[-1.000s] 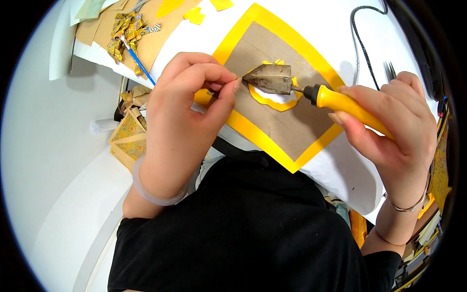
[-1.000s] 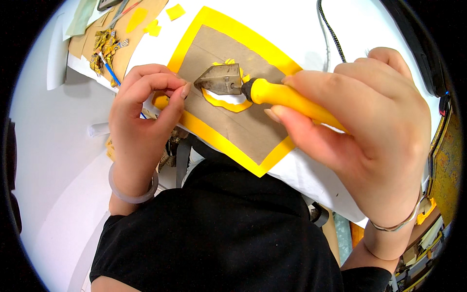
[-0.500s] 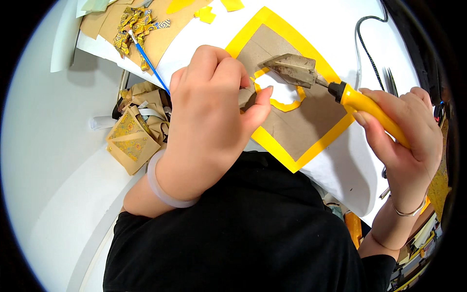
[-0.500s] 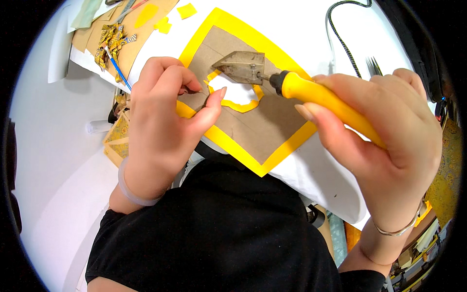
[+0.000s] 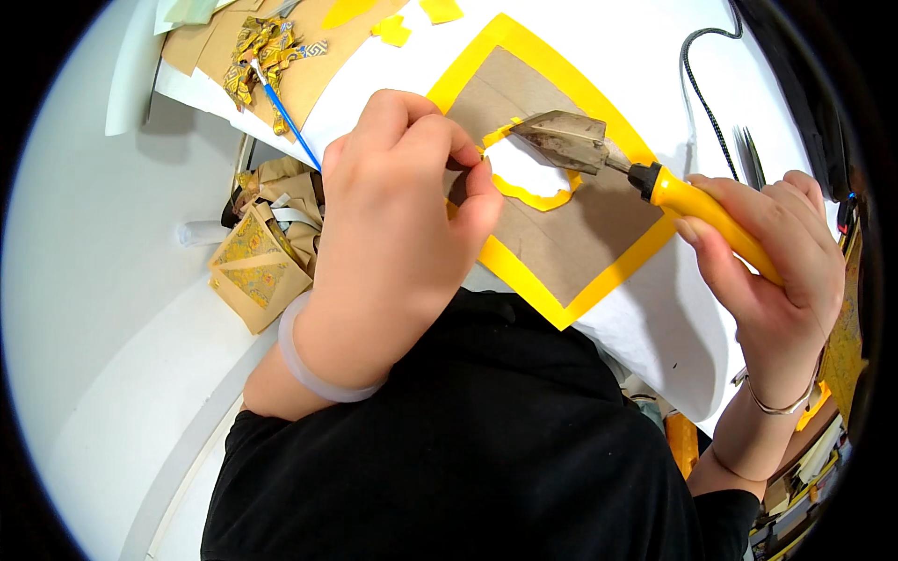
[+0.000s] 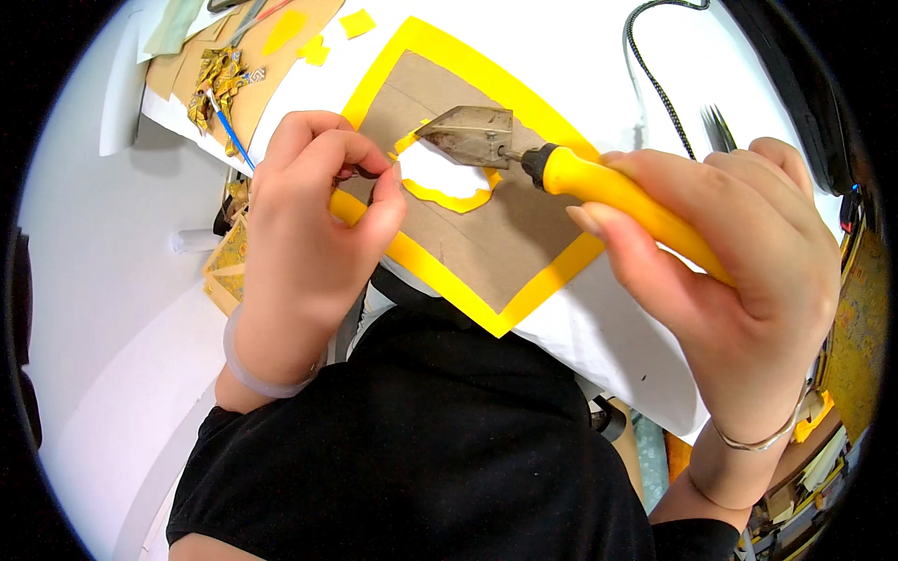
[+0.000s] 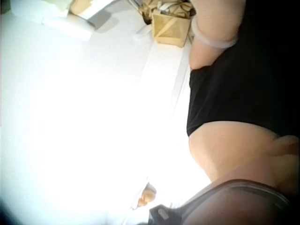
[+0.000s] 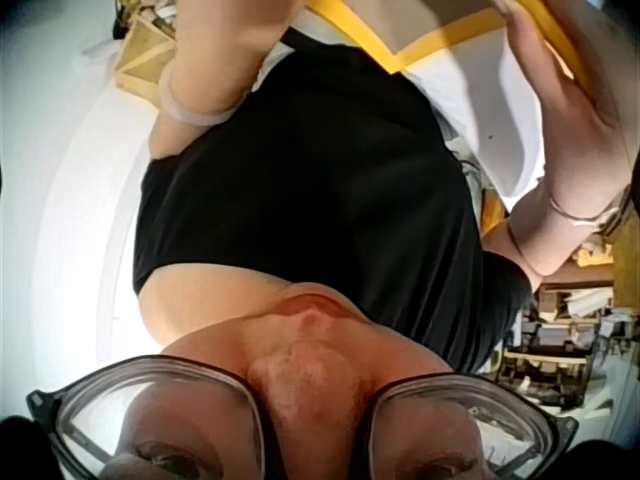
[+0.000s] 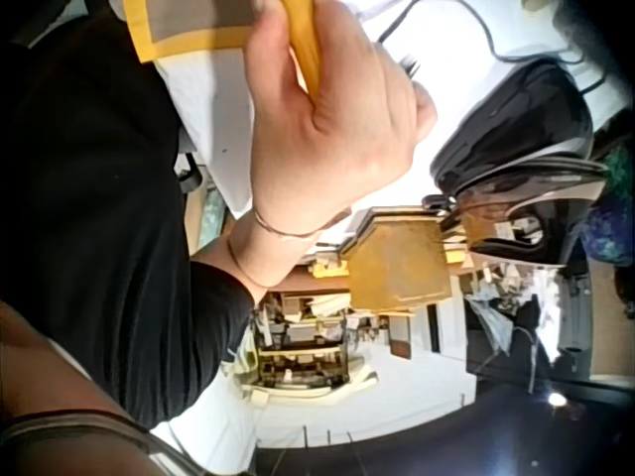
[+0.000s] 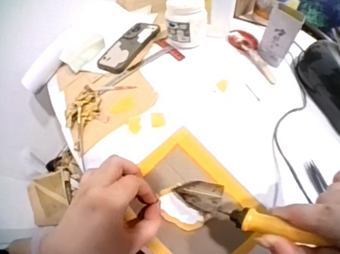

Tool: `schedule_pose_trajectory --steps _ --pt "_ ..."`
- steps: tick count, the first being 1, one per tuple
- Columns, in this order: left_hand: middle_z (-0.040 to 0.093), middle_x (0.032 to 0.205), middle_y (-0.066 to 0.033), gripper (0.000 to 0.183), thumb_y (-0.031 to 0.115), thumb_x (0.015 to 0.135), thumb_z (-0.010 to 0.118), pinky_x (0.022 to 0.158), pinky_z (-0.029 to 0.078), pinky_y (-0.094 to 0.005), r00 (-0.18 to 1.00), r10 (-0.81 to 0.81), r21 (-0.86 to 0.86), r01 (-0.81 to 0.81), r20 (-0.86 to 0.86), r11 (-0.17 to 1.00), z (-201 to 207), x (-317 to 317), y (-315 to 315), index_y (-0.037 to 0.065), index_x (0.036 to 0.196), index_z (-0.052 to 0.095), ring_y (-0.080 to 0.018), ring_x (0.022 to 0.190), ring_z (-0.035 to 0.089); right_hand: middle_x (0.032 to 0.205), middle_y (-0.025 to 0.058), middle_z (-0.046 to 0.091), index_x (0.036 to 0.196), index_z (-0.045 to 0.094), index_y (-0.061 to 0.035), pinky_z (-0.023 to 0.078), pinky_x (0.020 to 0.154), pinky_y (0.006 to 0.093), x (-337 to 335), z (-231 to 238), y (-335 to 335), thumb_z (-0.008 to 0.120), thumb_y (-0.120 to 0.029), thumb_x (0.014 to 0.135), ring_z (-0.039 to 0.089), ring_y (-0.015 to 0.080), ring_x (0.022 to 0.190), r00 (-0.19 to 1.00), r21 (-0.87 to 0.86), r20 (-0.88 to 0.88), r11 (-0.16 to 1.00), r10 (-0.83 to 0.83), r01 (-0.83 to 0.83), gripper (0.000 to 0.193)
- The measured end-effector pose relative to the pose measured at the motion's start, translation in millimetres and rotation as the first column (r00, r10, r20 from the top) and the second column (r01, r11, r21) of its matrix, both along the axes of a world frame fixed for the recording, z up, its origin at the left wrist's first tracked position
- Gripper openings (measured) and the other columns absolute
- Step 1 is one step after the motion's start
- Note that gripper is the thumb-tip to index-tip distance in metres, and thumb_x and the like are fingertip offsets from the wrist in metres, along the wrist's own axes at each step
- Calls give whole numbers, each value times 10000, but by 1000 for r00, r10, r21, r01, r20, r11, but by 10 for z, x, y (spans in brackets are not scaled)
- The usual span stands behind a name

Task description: The person uses a heated soldering iron to carefully cut and refine a heart-shaped opening in a yellow paper or cardstock sheet. They repeatedly adjust the sheet and use the tool to smooth the edges of the cutout.

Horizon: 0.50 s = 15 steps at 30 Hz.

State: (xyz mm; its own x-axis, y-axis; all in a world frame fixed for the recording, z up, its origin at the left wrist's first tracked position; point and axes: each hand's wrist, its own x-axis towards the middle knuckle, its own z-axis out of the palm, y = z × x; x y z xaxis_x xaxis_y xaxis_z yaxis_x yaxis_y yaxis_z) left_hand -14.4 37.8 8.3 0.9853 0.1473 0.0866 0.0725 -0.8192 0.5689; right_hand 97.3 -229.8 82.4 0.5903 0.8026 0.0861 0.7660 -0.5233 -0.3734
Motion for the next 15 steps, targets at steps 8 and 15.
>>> schedule_pose_trajectory --steps 8,15 --pt "648 1124 -115 120 -35 898 790 858 569 -319 996 17 -100 -25 -83 995 52 -27 14 -29 958 686 -209 942 685 859 69 728 1114 809 -24 429 787 352 -6 -69 -28 916 -137 882 560 178 703 1000 41 5 999 -5 4 279" --pt "641 1158 -117 114 -30 909 783 869 563 -314 995 46 -204 -64 -92 977 72 -52 29 -27 963 683 -204 973 674 814 57 697 1093 807 -27 416 776 356 -11 -58 39 930 -128 855 538 177 678 999 38 -47 999 9 -8 287"
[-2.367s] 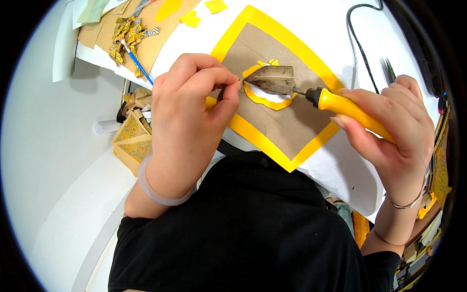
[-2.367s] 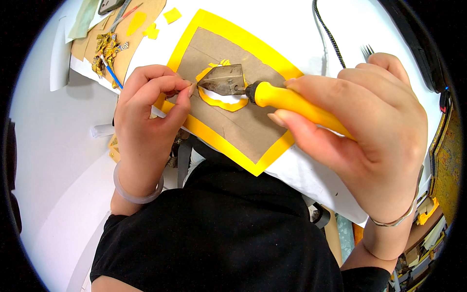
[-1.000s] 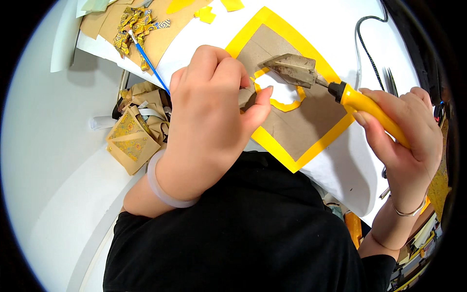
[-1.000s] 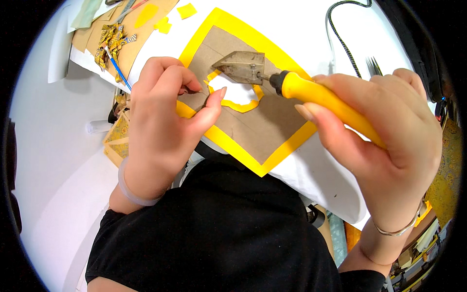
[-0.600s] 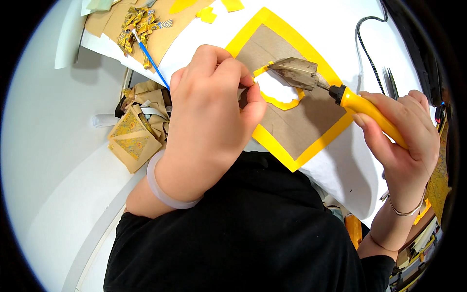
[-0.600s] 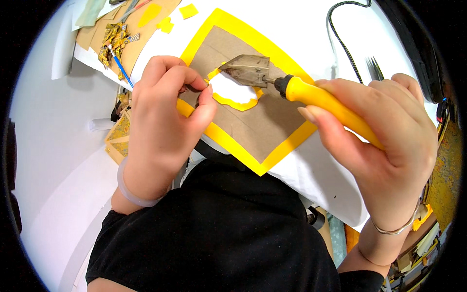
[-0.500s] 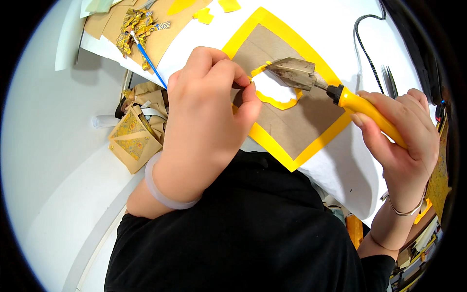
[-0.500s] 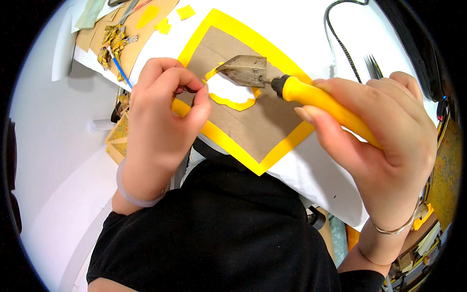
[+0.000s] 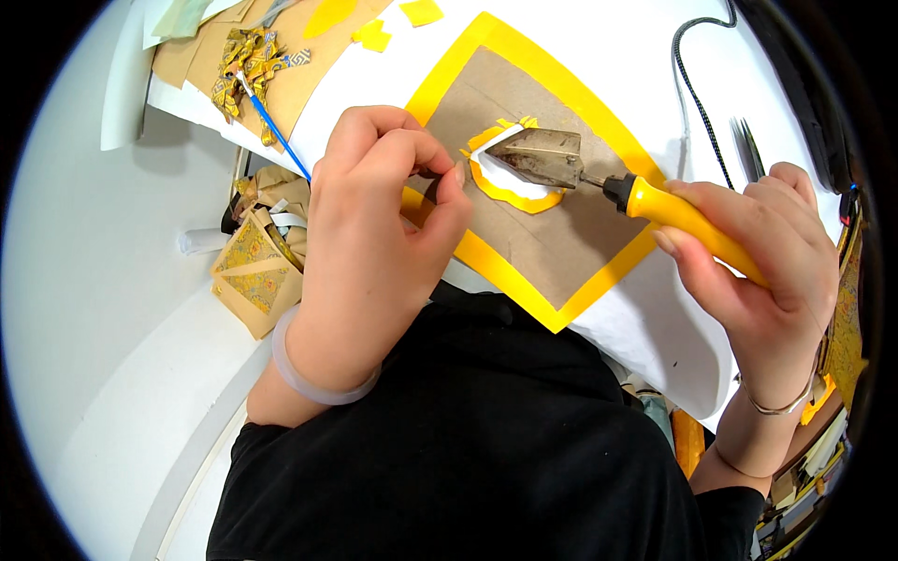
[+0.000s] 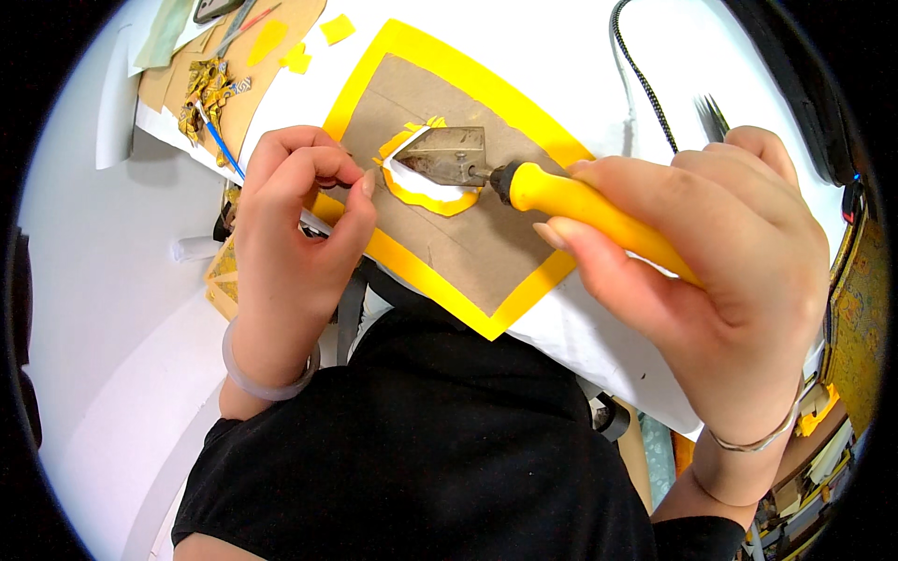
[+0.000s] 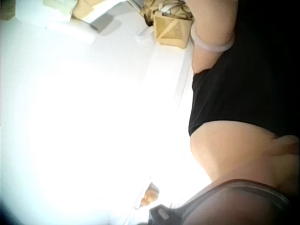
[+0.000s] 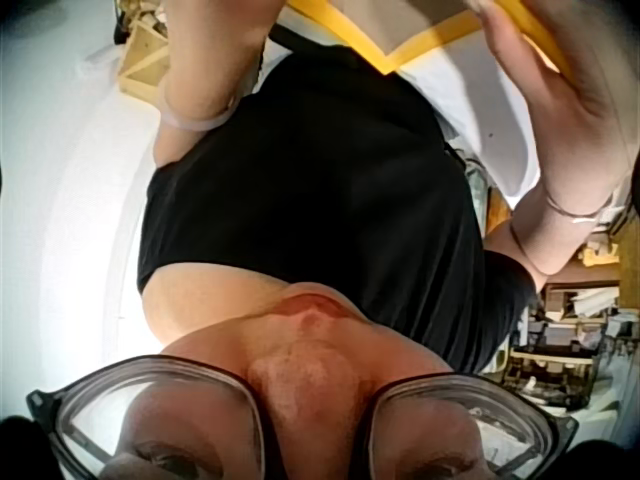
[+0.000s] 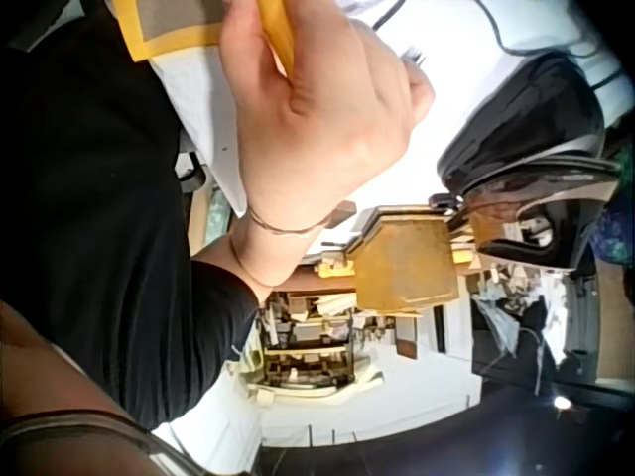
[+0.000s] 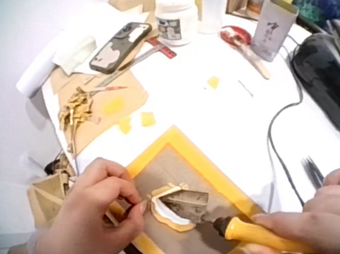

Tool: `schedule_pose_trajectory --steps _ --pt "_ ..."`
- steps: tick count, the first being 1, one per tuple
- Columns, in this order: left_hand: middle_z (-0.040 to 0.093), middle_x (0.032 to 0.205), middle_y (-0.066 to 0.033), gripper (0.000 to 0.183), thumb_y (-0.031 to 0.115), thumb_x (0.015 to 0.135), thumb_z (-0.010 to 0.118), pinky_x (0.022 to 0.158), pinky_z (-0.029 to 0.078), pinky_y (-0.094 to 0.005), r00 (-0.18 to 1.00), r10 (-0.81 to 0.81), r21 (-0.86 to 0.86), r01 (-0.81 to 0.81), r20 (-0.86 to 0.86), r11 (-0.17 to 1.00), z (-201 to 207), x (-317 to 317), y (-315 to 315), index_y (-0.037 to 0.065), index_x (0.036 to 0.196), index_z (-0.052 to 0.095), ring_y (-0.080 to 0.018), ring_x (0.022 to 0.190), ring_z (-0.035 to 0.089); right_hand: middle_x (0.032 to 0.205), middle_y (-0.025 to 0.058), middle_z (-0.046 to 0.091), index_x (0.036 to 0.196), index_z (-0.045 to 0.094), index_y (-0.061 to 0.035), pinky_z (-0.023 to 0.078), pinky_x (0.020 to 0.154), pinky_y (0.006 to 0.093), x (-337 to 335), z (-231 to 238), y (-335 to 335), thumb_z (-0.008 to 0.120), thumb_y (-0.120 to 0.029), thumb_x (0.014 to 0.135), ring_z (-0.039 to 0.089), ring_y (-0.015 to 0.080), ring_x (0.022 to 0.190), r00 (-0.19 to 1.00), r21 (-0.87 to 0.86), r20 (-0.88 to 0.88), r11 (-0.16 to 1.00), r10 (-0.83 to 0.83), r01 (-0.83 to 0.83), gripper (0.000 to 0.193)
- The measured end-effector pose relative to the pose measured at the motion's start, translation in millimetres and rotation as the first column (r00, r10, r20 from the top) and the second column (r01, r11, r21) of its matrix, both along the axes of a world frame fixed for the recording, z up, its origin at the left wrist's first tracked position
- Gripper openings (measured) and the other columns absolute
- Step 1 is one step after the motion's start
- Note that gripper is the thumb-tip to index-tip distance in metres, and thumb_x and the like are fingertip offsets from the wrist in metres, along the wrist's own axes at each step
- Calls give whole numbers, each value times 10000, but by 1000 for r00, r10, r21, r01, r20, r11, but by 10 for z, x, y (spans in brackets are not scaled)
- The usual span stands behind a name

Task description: The person uses a heated soldering iron to carefully cut and refine a heart-shaped opening in a yellow paper or cardstock sheet. They repeatedly adjust the sheet and use the tool to smooth the edges of the cutout.

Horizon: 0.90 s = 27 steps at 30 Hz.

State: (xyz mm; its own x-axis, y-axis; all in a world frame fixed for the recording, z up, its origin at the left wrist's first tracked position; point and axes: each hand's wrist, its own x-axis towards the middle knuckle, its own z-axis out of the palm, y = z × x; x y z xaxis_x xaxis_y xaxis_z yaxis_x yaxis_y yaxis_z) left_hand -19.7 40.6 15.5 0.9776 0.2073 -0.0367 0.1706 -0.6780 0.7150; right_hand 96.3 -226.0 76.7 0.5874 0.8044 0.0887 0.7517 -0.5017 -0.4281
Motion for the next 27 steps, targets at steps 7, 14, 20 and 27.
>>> schedule_pose_trajectory --steps 7,14,20,27 --pt "626 1114 -114 221 -10 874 833 830 558 -330 989 -59 60 52 133 997 -118 -22 32 -8 1009 658 -224 923 657 830 70 706 1110 804 -16 418 779 353 12 -21 33 930 -129 857 540 184 680 1000 -4 21 1000 6 -6 304" --pt "624 1022 -126 355 -8 802 876 775 540 -372 984 -100 241 62 150 968 -151 46 -30 12 1048 620 -291 895 634 857 72 735 1118 808 -12 419 761 358 19 86 6 911 -122 880 560 182 701 1000 -46 11 999 -19 20 282" --pt "665 1253 -150 538 59 788 915 970 501 -423 958 -129 289 51 257 956 -96 -102 -11 68 1246 634 -351 1127 648 759 31 698 1027 833 -39 416 743 350 28 96 -75 939 -163 824 545 169 646 987 82 76 988 -141 134 260" --pt "620 1517 -131 566 139 870 874 1216 330 -543 953 -270 338 211 136 917 -105 -381 85 72 1391 663 -349 1403 585 782 57 751 1002 842 -51 444 765 343 293 473 -182 931 -149 820 606 193 661 879 264 158 877 -449 401 226"
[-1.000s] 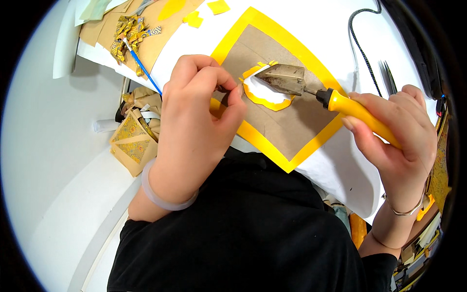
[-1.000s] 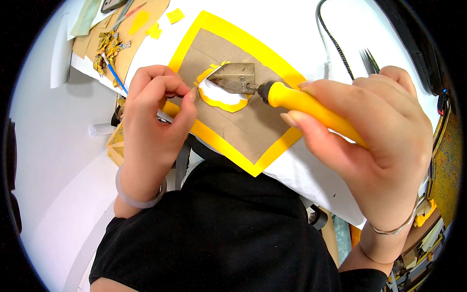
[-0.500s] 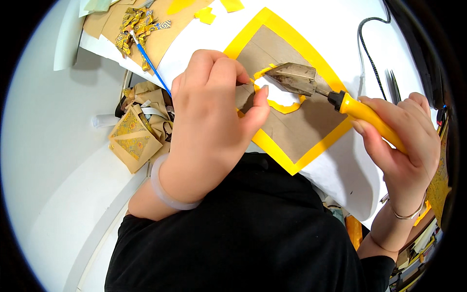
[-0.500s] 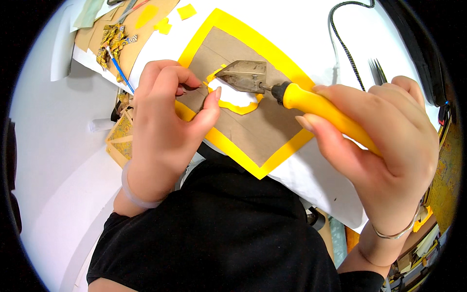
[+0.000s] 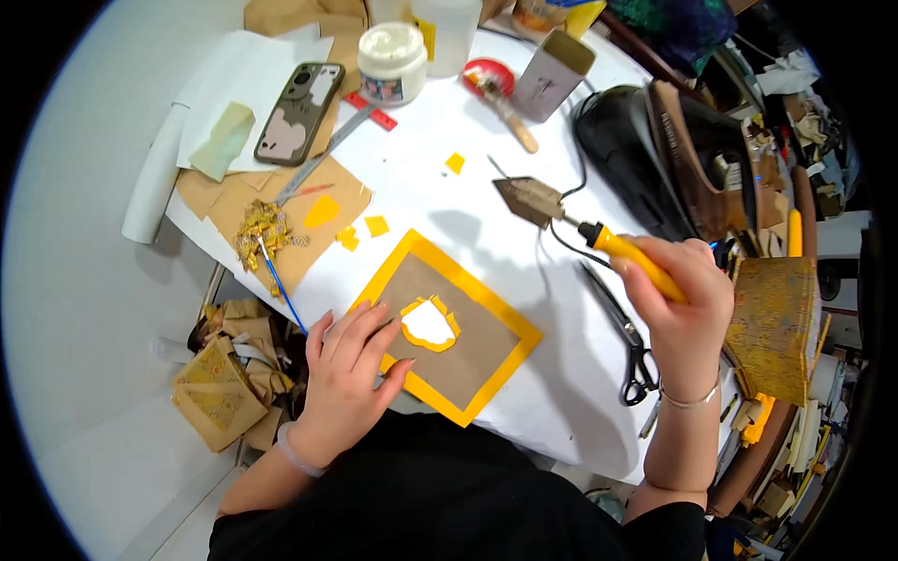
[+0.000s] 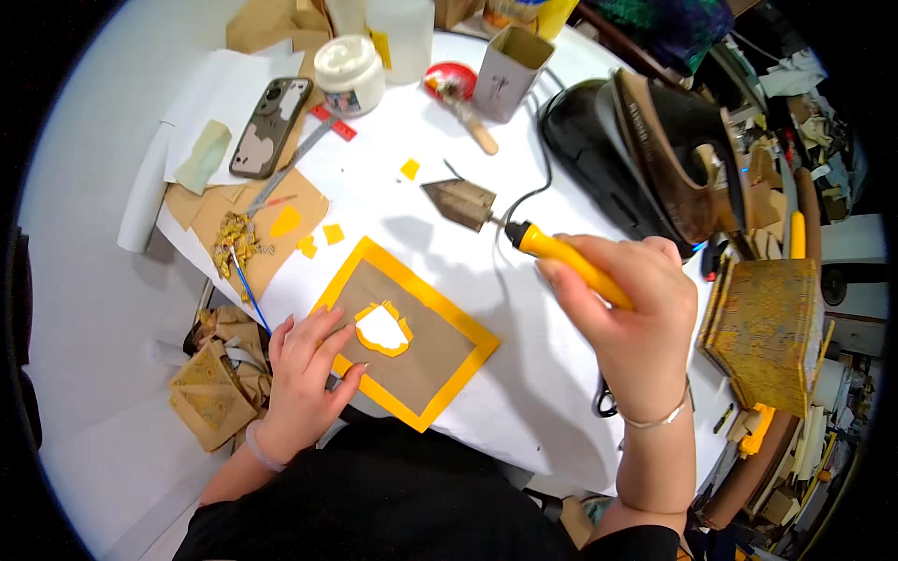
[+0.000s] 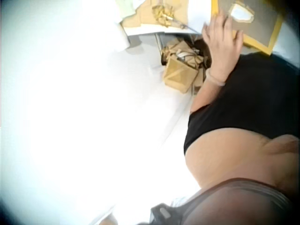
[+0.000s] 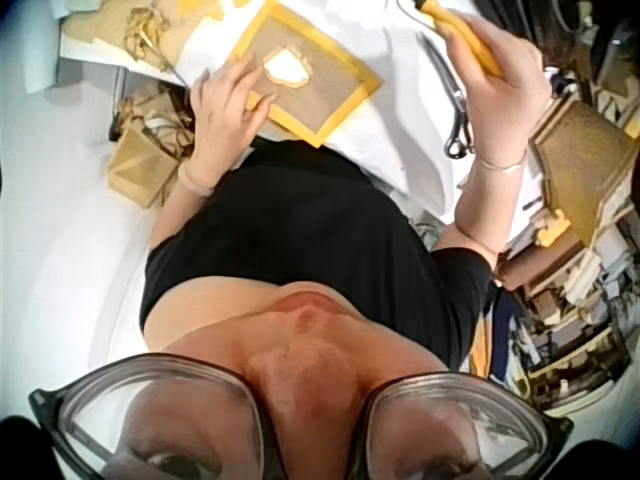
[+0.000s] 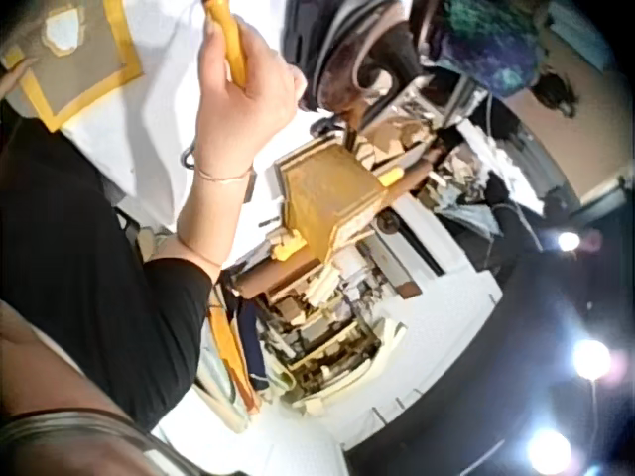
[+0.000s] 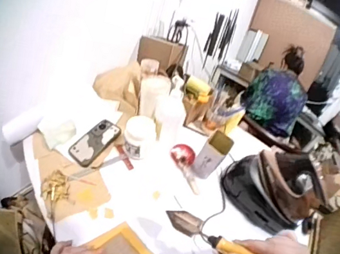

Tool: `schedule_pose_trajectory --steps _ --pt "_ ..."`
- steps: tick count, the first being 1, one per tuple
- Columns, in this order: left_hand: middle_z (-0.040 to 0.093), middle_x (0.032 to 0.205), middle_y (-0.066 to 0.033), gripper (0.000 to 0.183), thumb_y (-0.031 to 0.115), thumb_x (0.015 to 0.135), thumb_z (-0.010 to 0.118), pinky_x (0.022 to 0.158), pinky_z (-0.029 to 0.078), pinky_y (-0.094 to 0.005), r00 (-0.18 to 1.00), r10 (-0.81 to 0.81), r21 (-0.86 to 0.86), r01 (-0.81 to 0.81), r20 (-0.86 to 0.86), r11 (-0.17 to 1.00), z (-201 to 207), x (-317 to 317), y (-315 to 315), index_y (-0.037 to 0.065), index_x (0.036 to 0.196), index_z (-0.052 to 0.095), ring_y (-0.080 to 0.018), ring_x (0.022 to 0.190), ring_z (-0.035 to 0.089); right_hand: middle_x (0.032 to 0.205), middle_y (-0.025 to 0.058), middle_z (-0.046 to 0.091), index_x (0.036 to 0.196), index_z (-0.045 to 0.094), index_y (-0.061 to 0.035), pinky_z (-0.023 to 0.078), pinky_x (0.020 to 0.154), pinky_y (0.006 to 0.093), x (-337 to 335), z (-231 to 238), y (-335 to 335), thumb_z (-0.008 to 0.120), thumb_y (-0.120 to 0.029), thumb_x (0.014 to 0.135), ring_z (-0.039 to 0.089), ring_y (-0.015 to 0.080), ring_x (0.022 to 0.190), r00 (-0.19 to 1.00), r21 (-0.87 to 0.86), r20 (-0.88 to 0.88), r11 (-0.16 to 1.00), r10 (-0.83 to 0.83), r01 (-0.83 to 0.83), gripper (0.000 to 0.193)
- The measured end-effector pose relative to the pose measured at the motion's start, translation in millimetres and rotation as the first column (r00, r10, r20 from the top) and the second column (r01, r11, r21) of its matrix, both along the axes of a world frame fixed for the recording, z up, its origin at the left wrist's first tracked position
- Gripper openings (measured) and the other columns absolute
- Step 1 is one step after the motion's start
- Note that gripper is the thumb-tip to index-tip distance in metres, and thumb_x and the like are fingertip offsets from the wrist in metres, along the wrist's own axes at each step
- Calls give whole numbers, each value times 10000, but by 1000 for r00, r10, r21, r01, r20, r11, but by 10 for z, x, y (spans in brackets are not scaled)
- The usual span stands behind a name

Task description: The person uses a heated soldering iron to carefully cut and refine a heart-shaped opening in a yellow paper or cardstock sheet. They repeatedly adjust the sheet and use the tool to smooth the edges of the cutout.

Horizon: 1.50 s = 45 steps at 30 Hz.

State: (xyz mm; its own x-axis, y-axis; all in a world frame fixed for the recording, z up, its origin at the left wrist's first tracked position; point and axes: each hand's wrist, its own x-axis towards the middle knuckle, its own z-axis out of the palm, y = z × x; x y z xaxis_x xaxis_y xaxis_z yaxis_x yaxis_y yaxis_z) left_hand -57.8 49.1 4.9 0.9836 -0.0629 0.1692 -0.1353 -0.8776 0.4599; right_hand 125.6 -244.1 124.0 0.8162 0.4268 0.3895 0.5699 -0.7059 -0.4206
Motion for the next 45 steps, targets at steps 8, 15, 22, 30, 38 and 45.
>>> schedule_pose_trajectory --steps 8,15,22,30,38,45 --pt "651 1490 -133 430 52 928 791 1313 231 -630 984 -179 -71 178 -10 981 93 264 50 61 1345 686 -345 1453 573 924 93 783 1058 835 14 536 718 270 -143 -27 -21 913 -132 901 701 140 803 961 162 -253 975 -109 153 229" --pt "629 1031 -83 290 124 837 888 868 505 -441 990 111 -148 -98 88 984 2 287 -162 63 999 655 -322 949 631 889 89 770 1044 841 4 530 706 274 -507 -244 5 921 -125 884 673 148 776 960 112 -261 984 -104 138 220" --pt "611 1025 -107 271 96 842 860 841 511 -452 979 191 -58 -188 66 981 -48 358 -325 55 986 633 -343 953 629 834 33 771 1021 856 -39 480 717 292 -618 -317 -20 930 -121 858 589 143 752 975 32 -213 997 -64 73 197" --pt "631 1037 -102 208 75 867 808 848 506 -450 981 188 -55 -185 42 981 53 353 -323 54 1002 651 -343 941 645 834 22 785 1019 859 -49 442 724 288 -577 -405 9 933 -145 854 568 127 718 964 19 -267 1000 -7 12 205" --pt "680 962 -92 148 1 845 810 797 535 -399 981 192 -141 -194 -28 971 51 397 -269 26 931 692 -290 858 696 836 32 791 1008 850 -50 424 743 304 -528 -450 23 936 -168 846 591 142 689 959 -19 -280 999 34 -41 218" --pt "698 965 -51 146 24 836 835 807 498 -408 969 233 -200 -246 -88 948 27 388 -232 69 911 719 -281 868 708 874 61 795 1055 835 -5 428 760 311 -461 -472 18 915 -106 865 562 143 726 946 -55 -301 988 122 -145 230"
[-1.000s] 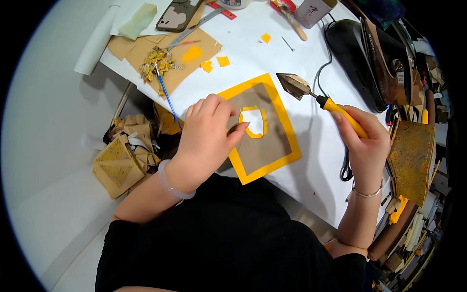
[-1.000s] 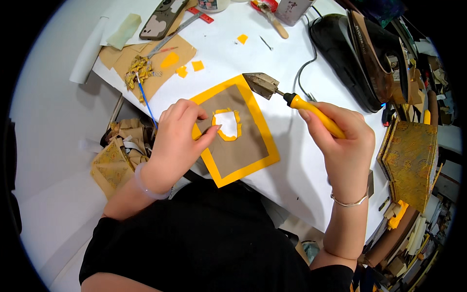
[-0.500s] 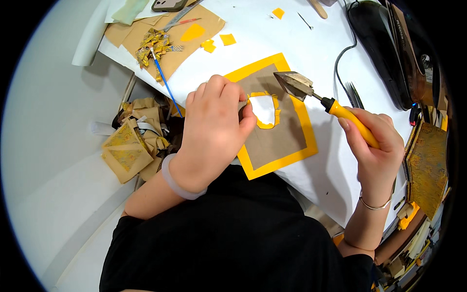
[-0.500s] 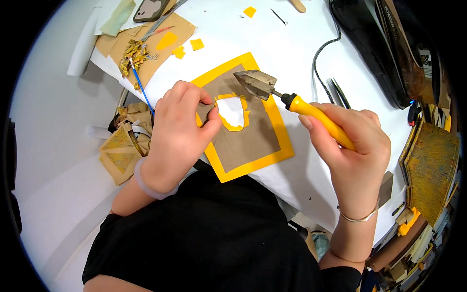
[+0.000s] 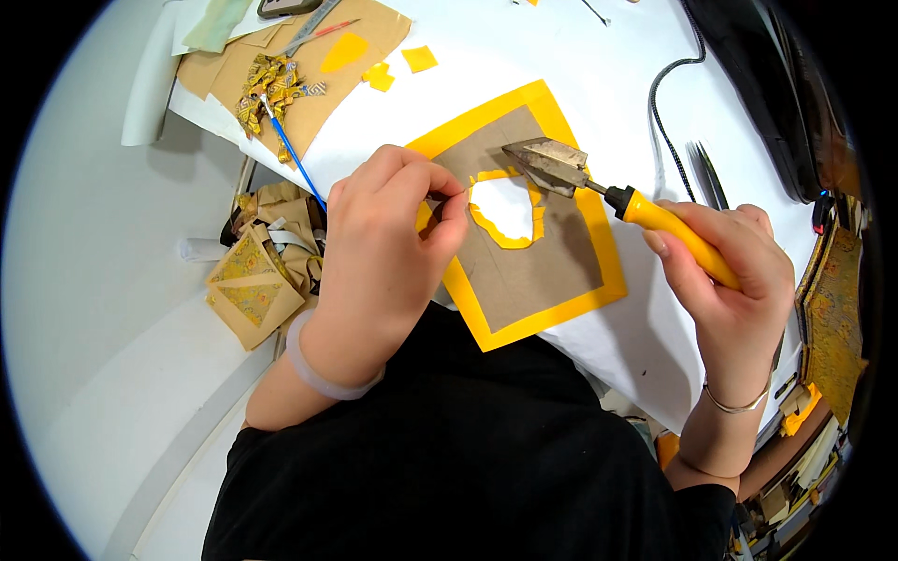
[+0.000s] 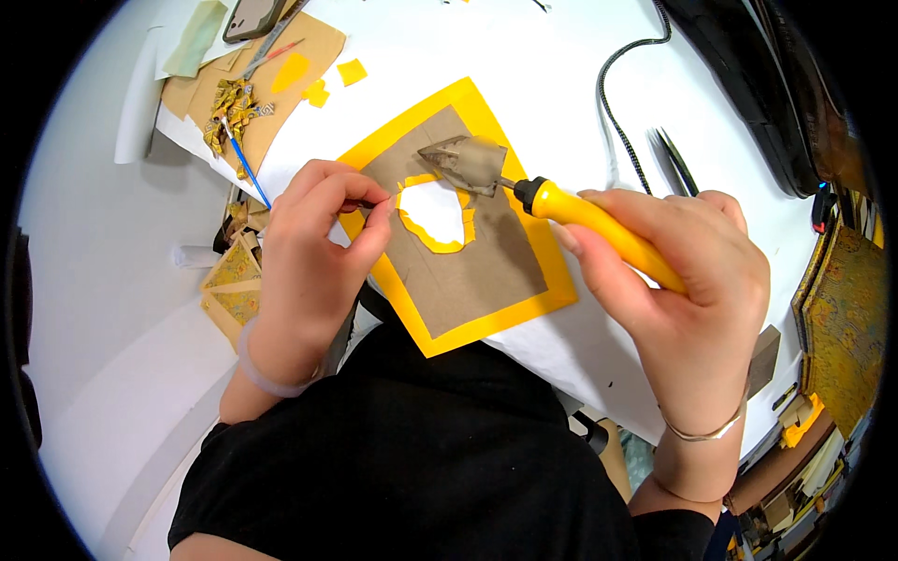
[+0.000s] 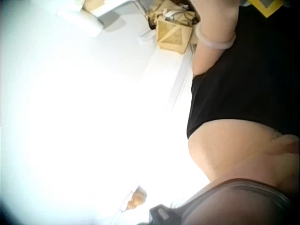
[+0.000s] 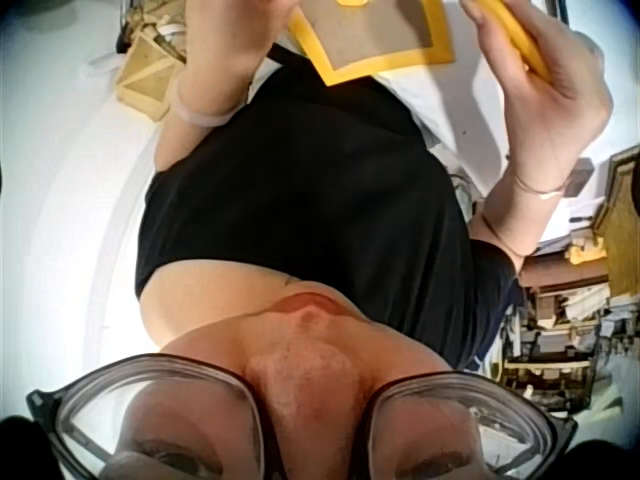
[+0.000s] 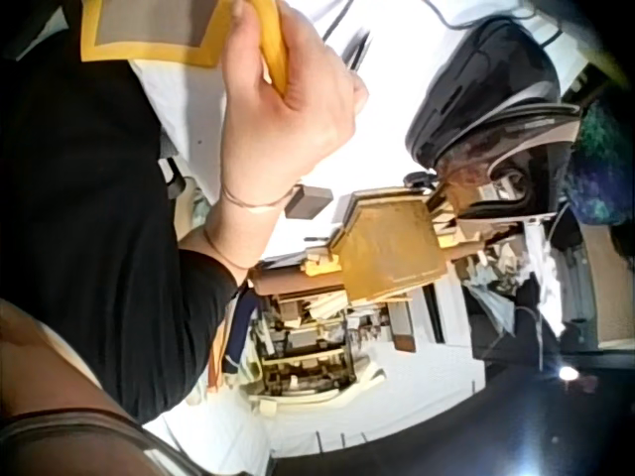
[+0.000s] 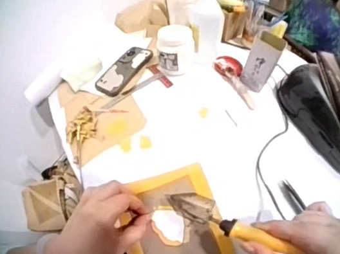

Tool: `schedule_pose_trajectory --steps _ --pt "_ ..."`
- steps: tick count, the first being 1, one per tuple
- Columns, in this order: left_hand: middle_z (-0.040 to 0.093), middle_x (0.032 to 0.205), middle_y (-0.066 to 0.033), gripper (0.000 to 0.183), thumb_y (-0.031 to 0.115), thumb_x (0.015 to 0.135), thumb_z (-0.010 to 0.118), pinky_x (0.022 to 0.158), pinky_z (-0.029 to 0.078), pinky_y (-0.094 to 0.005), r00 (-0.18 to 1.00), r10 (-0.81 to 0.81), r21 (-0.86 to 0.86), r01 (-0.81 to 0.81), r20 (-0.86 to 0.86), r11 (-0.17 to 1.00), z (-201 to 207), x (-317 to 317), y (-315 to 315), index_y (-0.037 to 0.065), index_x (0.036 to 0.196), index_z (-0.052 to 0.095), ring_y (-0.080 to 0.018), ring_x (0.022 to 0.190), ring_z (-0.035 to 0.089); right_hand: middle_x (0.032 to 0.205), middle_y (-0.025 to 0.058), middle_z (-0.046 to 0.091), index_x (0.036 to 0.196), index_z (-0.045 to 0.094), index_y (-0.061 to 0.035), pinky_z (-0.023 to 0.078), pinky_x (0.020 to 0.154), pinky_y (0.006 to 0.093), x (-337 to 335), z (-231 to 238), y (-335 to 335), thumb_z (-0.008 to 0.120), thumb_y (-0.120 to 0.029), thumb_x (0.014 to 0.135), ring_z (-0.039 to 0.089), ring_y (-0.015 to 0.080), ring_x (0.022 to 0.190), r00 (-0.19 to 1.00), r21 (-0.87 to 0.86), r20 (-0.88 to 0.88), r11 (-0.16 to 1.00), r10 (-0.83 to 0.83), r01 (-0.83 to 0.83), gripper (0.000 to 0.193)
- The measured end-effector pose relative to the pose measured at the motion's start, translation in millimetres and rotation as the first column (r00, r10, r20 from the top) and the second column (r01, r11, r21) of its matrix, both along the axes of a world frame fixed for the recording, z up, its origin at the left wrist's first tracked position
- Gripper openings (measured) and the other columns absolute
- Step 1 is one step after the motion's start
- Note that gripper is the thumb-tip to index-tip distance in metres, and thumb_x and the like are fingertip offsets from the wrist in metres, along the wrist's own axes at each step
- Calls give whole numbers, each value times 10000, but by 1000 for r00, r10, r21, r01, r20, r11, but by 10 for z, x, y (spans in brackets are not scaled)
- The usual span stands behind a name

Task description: The person uses a heated soldering iron to carefully cut and refine a heart-shaped opening in a yellow paper or cardstock sheet. They repeatedly adjust the sheet and use the tool to smooth the edges of the cutout.

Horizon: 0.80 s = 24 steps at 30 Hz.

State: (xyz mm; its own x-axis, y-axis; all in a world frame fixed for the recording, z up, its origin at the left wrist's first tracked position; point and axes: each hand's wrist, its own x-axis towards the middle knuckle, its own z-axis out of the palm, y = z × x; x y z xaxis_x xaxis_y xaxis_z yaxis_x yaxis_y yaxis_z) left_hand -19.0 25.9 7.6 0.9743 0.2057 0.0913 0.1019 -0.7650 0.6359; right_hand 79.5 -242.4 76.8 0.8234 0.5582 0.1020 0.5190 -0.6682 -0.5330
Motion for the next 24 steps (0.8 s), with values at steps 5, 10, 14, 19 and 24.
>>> schedule_pose_trajectory --steps 5,10,14,19,24 --pt "699 968 -54 137 23 844 832 821 498 -412 1000 -2 -33 1 -19 999 -15 11 32 68 903 716 -279 878 707 861 61 791 1050 836 -12 428 766 316 23 -2 34 914 -109 865 568 149 726 1000 -8 -7 1000 27 -27 223" --pt "721 996 -123 169 -72 842 804 783 577 -357 995 -91 14 90 43 996 65 32 84 17 962 726 -289 895 727 805 28 774 984 836 -57 437 752 319 91 97 47 943 -168 828 624 159 669 995 17 98 999 -37 35 219" --pt "661 1294 -128 404 101 821 875 1013 450 -456 990 -72 192 48 120 980 19 -110 70 72 1177 686 -350 1174 630 821 51 786 999 842 -60 444 762 323 396 402 -83 943 -98 806 606 169 658 962 134 222 982 -160 132 221" --pt "643 1259 -129 434 110 833 906 1001 441 -471 972 -59 77 42 228 996 -108 -346 89 61 1188 663 -356 1155 597 889 153 795 1055 830 30 558 700 293 1024 945 -22 894 -194 908 718 181 734 900 233 169 904 -401 359 276" --pt "561 696 -58 328 103 922 881 512 398 -317 998 20 -377 3 58 926 -238 -824 284 23 758 609 -146 527 499 821 201 760 1023 824 45 577 733 390 1732 1235 468 836 -349 923 706 306 704 914 -16 256 944 -315 330 407"
